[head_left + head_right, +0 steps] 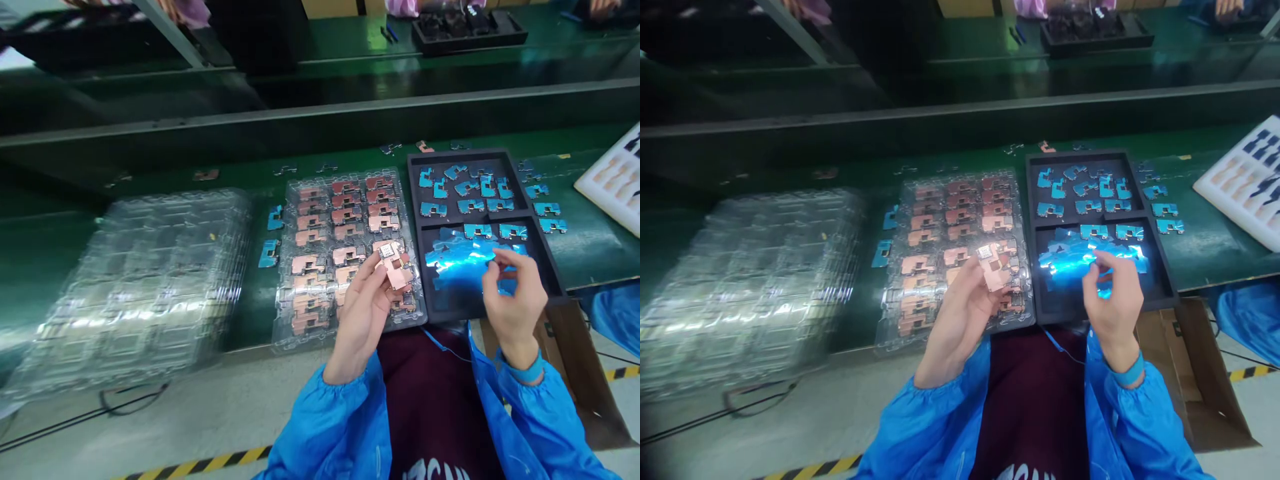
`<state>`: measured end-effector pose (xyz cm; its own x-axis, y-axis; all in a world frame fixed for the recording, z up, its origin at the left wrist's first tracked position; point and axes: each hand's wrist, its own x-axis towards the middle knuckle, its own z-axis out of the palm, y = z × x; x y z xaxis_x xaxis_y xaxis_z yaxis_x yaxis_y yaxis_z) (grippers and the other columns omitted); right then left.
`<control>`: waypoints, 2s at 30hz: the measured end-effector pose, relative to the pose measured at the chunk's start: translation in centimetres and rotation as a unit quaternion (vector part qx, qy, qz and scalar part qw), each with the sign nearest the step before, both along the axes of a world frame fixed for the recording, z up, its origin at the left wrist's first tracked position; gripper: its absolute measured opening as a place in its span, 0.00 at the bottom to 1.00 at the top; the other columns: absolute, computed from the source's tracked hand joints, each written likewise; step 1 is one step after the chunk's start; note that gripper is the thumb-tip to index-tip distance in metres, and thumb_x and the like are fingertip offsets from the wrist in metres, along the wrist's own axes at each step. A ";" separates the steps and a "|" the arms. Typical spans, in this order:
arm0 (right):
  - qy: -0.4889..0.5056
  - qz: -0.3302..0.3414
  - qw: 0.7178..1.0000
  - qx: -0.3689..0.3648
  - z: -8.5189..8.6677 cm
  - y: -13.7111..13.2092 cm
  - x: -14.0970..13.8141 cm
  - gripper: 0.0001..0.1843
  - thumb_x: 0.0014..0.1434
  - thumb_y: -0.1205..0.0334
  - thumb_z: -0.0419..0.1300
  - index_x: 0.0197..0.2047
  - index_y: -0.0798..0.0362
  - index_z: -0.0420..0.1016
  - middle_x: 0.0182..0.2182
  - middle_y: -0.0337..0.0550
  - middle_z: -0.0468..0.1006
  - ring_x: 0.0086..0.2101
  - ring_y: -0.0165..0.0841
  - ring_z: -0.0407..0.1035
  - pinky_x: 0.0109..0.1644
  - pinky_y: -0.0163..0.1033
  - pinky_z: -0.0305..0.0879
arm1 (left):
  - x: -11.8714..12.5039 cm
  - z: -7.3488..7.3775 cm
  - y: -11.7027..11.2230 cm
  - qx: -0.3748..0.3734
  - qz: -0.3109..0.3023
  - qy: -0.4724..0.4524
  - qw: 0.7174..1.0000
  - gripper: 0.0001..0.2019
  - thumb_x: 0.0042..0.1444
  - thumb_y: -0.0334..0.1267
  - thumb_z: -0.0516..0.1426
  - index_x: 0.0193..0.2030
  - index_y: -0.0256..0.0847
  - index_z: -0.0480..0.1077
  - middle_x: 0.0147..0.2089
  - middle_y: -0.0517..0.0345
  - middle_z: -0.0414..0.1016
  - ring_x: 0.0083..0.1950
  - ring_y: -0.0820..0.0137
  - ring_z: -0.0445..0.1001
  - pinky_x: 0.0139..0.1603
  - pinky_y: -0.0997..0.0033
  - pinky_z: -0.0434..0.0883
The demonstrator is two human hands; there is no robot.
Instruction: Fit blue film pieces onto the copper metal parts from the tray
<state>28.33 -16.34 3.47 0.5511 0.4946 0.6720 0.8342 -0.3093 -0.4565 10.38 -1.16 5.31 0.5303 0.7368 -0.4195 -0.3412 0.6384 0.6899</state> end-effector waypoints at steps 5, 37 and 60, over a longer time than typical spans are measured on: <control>0.124 0.065 0.987 -0.076 0.6 1.5 -0.3 0.12 0.74 0.60 0.61 0.57 0.48 0.80 0.59 0.55 0.79 0.60 0.52 0.73 0.59 0.62 0.77 | 0.7 -0.2 -0.6 0.028 -0.002 0.003 1.000 0.15 0.61 0.39 0.72 0.53 0.41 0.81 0.52 0.49 0.88 0.41 0.67 0.86 0.40 0.72 0.83; 0.316 0.244 0.917 0.014 1.4 4.1 -4.9 0.06 0.66 0.67 0.65 0.41 0.47 0.73 0.49 0.48 0.80 0.49 0.40 0.77 0.42 0.42 0.77 | 1.1 -1.4 -3.3 0.236 0.061 0.097 0.965 0.20 0.59 0.41 0.74 0.54 0.42 0.76 0.49 0.48 0.87 0.51 0.59 0.88 0.53 0.63 0.85; 0.248 0.260 0.933 0.002 1.9 3.5 -3.7 0.06 0.66 0.68 0.64 0.39 0.47 0.74 0.52 0.49 0.81 0.51 0.42 0.77 0.56 0.51 0.75 | 1.2 -0.6 -3.5 0.231 0.059 0.097 0.966 0.20 0.58 0.41 0.75 0.53 0.42 0.77 0.48 0.48 0.88 0.50 0.60 0.88 0.51 0.65 0.86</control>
<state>24.58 -12.83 5.40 0.4818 0.7801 0.3992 0.5563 0.0797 -0.8271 11.54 -4.68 4.66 0.3747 0.9201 -0.1137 -0.2285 0.2105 0.9505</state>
